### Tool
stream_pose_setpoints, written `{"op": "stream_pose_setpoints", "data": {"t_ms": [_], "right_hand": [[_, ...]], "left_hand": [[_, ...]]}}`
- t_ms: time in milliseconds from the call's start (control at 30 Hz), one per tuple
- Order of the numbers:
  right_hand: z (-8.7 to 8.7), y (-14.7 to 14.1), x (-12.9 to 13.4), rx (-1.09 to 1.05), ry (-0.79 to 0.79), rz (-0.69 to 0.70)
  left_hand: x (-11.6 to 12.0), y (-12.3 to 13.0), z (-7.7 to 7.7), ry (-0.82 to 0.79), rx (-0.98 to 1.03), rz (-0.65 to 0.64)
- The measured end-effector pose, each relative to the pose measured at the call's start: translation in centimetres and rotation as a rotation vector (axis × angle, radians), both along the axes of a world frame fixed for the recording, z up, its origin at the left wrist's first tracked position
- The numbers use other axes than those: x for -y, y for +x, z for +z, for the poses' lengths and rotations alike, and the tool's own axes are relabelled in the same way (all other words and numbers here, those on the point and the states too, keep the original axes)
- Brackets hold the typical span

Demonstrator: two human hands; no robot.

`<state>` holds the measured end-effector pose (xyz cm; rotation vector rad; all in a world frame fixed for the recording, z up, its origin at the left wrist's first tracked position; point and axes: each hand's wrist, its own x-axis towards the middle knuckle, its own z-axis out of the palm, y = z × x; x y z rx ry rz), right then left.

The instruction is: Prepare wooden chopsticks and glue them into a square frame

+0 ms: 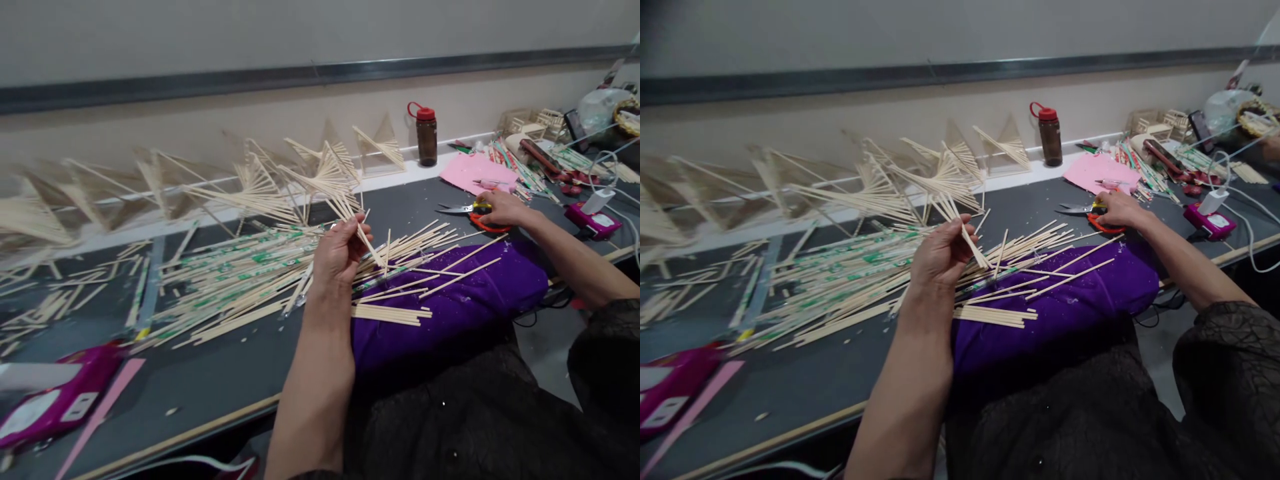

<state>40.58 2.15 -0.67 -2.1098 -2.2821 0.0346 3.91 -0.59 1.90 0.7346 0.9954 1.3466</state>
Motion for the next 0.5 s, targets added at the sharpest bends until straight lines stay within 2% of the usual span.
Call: {"op": "stream_pose_setpoints", "data": {"t_ms": [100, 200, 267, 367, 500], "right_hand": [[1.2, -1.2, 0.5, 0.040, 0.071, 0.017], [2.5, -4.9, 1.6, 0.001, 0.202, 0.177], [3.0, -8.4, 2.2, -0.093, 0.144, 0.377], [2.7, -13.8, 2.0, -0.146, 0.010, 0.691], [1.9, -18.6, 0.3, -0.074, -0.131, 0.836]], "left_hand": [[0.0, 0.0, -0.2, 0.014, 0.010, -0.005], [-0.1, -0.3, -0.2, 0.044, 0.032, 0.009], [-0.1, -0.5, -0.2, 0.062, 0.038, 0.029], [0.0, -0.6, 0.0, 0.065, 0.032, 0.044], [0.3, -0.5, 0.5, 0.051, 0.031, 0.042]]}}
